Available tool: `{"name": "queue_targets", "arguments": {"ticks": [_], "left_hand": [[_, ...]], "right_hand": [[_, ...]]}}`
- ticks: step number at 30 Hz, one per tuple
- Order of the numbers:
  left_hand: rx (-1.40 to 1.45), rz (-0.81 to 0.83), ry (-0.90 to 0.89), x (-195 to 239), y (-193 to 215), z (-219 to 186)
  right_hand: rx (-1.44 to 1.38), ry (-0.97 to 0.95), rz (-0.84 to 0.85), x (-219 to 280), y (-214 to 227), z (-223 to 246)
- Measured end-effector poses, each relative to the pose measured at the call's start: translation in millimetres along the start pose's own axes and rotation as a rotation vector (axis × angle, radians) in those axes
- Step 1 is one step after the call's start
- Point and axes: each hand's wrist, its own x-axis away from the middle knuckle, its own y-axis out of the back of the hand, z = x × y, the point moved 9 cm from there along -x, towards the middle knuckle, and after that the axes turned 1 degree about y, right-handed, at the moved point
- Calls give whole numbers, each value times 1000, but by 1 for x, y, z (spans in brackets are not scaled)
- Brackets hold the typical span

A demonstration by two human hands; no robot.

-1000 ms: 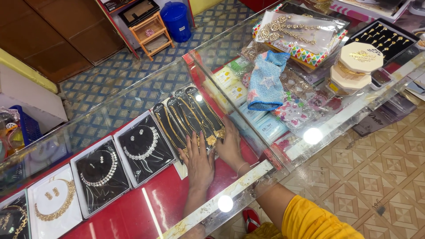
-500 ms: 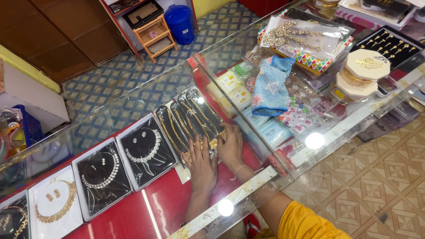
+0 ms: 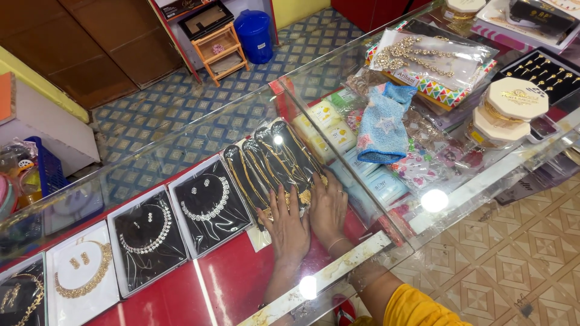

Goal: The person wipes the glass display counter and several packaged jewelry boxes with a blue cloth. They handle multiple necklace and earring sets, wiping the packaging and then arranging them in a row on the counter.

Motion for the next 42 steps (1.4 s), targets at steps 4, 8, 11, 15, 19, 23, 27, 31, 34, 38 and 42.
{"name": "queue_targets", "arguments": {"ticks": [4,8,11,15,19,23,27,31,34,38,42], "left_hand": [[-29,40,24,-4,6,0],[-21,31,-14,-3,10,4],[-40,5,-41,-2,5,5],[-43,-10,-45,-4,-2,9],[-43,-49,-62,0,0,12],[-55,-76,-39,2,7,22],[-78,-31,27,4,10,30],[-49,-97,38,10,20,27],[-22,-169,34,23,29,22],[-32,-162,49,40,28,21],[26,-212,46,60,33,26]], "right_hand": [[148,95,-20,0,0,9],[259,102,95,0,-12,3],[259,92,87,-4,-18,-1],[263,67,156,-4,-23,-3],[185,53,185,-2,-19,0],[161,158,131,11,-15,11],[148,234,204,20,-18,19],[126,318,222,21,-9,30],[73,416,196,31,0,45],[-21,462,258,52,-6,55],[-45,500,286,74,-14,58]]}}
